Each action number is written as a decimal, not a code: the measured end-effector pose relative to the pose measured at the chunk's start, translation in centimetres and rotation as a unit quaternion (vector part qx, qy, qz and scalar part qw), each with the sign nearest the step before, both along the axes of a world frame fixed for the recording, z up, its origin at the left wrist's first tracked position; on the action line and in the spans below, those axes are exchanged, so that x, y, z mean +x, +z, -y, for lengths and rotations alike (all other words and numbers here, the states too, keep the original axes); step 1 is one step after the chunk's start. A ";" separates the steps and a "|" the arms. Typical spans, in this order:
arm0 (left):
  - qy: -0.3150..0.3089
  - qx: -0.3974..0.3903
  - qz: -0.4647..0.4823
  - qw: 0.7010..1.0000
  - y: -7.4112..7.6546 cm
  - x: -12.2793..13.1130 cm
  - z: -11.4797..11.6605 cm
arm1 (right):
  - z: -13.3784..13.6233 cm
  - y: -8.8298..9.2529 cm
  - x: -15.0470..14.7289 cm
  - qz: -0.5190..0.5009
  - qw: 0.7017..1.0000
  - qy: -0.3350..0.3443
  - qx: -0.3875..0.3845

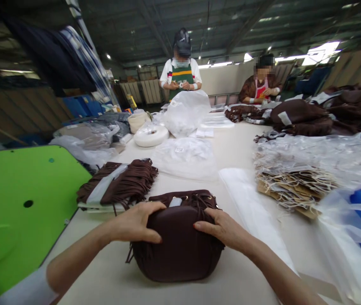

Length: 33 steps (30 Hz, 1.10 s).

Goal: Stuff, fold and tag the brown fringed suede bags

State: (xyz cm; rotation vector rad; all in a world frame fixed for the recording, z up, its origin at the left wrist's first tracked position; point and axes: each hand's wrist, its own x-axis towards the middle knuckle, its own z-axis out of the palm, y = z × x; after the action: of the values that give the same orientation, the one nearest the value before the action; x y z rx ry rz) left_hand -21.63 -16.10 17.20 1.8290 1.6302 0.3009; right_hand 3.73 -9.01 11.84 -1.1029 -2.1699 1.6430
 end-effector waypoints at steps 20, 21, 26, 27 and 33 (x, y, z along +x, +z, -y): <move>0.070 0.188 -0.053 0.978 -0.3 0.5 3.6 | 2.3 3.8 1.1 0.047 0.961 -0.092 0.256; 0.065 0.163 -0.054 0.983 -0.5 1.2 3.3 | 2.5 3.6 0.5 0.043 0.967 -0.061 0.245; 0.085 0.048 -0.017 0.995 -1.4 1.6 2.2 | 1.0 1.8 1.2 0.029 0.999 0.020 0.035; 0.091 0.034 -0.003 0.995 -1.5 1.2 2.1 | 0.6 1.6 1.7 0.030 0.999 0.022 0.020; 0.106 0.014 0.048 0.993 -2.4 0.3 2.4 | 1.7 1.8 2.9 0.036 0.987 -0.074 0.139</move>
State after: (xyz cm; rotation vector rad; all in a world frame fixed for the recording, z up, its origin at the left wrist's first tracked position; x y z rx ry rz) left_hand -21.33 -18.48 14.82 1.6364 1.7620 0.4985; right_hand 6.64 -10.73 13.60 -1.2202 -2.2140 1.2126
